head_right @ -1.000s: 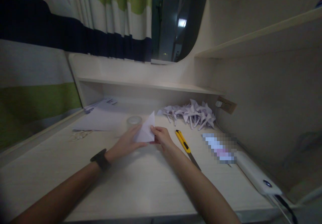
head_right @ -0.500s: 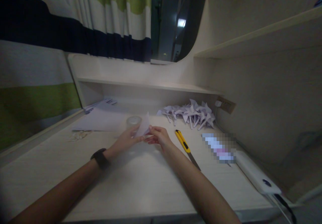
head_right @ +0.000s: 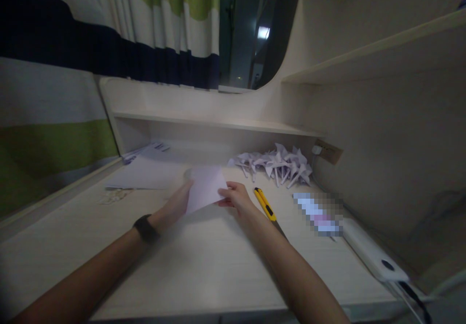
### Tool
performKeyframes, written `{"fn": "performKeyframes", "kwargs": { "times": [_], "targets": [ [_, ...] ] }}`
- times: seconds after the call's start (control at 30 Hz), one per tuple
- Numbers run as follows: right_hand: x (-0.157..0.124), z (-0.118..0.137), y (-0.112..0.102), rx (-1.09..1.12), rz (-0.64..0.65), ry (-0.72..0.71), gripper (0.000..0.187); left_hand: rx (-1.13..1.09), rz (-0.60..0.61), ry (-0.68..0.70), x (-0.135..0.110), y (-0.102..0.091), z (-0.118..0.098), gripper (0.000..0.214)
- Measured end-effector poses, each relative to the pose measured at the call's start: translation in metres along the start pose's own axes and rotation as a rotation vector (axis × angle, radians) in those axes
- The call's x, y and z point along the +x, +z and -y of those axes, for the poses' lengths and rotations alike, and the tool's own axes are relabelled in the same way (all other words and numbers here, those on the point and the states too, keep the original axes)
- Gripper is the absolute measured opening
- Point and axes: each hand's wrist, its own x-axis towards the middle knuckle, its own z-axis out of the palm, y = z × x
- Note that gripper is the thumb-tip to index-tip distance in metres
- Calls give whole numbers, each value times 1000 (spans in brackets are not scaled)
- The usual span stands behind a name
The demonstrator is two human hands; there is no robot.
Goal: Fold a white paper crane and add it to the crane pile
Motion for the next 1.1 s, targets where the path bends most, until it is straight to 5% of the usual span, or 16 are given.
{"fn": "performKeyframes", "kwargs": {
  "times": [0.17,0.37,0.6,0.73,0.87,1.1],
  "targets": [
    [2,-2,-5,-21,56,-55,25,-20,-8,-48,-2,-5,-12,46],
    [10,-1,-26,-105,200,-79,31,168,31,-76,-1,-35,-24,39],
    [15,3,-42,-159,174,-86,34,184,-60,-71,2,-49,-33,27],
    [14,2,-40,-109,118,-76,35,121,1,-86,5,-56,-30,29],
    [10,2,-36,-35,204,-57,45,60,92,-90,7,-62,-24,34],
    [14,1,-45,28,204,-21,29,156,139,-162,7,-71,-24,30]
  ]
}}
